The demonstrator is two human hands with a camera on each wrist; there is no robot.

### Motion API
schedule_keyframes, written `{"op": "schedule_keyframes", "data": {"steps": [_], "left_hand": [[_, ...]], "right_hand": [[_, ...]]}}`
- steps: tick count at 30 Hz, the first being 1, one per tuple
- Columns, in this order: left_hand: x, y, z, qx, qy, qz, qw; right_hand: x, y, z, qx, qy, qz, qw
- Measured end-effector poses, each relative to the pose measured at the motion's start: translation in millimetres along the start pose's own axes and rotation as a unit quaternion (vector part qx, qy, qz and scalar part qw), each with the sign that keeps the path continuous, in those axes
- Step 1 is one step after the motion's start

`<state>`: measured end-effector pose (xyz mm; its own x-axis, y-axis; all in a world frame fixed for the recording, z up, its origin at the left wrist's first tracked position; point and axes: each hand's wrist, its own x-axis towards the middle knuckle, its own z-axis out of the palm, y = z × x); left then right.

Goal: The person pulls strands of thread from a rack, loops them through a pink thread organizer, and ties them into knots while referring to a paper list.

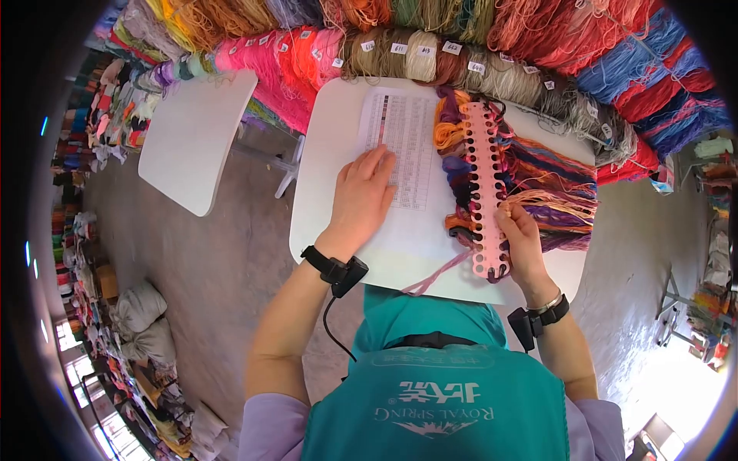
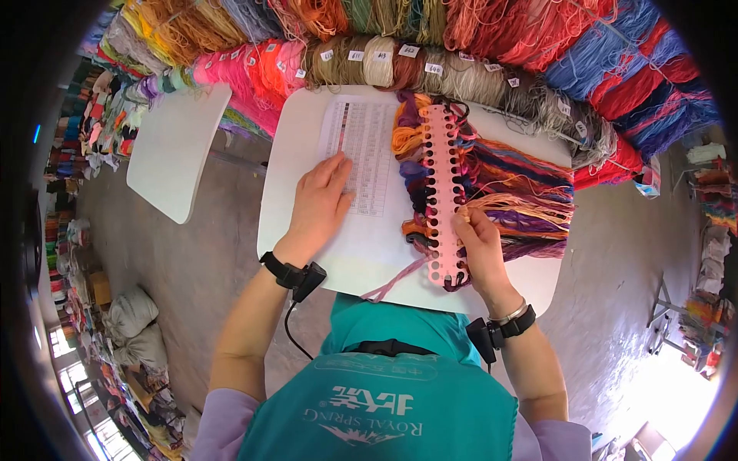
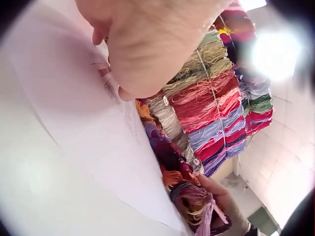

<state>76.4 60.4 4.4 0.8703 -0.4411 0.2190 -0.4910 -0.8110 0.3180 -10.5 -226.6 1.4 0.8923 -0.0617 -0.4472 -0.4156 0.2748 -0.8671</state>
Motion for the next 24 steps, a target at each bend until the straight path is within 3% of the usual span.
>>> {"op": "schedule_keyframes", "data": {"steps": [24], "left_hand": [[4.5,-9.0,8.3,0.037,-0.008,0.000,0.999]], "right_hand": [[-3.7,-1.6,2.3,0.028,-0.018,-0.031,0.999]]}}
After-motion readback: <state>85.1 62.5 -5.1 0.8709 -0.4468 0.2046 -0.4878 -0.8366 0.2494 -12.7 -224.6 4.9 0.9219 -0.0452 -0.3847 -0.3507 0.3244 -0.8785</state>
